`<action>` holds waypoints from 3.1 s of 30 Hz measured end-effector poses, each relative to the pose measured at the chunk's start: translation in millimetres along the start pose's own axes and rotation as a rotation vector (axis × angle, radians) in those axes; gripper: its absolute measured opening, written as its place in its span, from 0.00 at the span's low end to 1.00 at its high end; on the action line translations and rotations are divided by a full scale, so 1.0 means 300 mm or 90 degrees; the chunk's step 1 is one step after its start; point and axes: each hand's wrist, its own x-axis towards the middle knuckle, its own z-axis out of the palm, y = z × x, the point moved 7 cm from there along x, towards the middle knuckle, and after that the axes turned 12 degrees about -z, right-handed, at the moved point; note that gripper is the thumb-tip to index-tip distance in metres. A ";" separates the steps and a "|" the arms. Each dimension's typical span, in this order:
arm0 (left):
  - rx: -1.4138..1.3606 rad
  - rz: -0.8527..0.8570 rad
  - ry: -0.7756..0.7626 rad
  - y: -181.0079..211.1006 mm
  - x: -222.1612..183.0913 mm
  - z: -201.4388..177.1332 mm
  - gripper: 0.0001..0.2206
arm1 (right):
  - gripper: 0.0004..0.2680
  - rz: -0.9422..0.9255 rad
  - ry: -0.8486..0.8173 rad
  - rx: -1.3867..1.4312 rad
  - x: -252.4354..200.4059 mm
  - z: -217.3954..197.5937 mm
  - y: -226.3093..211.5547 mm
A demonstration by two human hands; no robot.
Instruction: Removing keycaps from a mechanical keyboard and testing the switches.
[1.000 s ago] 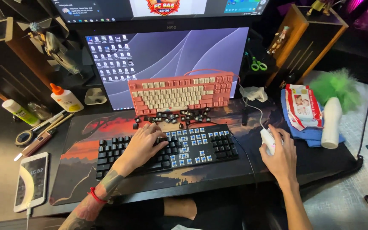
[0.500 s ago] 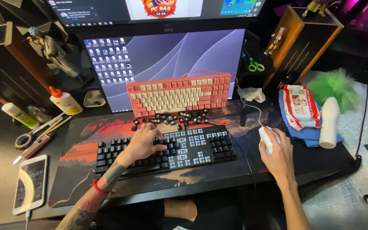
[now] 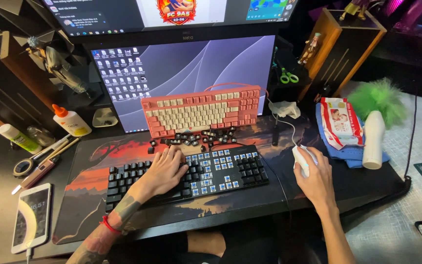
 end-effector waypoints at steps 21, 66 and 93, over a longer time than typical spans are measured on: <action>0.038 0.108 0.091 0.020 -0.010 -0.029 0.18 | 0.19 0.018 -0.006 0.001 -0.012 -0.025 -0.018; -0.186 -0.084 0.035 0.013 0.086 0.022 0.20 | 0.21 -0.136 0.001 0.052 -0.047 -0.001 -0.031; -0.288 -0.085 0.121 0.051 0.004 -0.053 0.11 | 0.20 -0.246 0.184 -0.111 0.055 -0.050 -0.264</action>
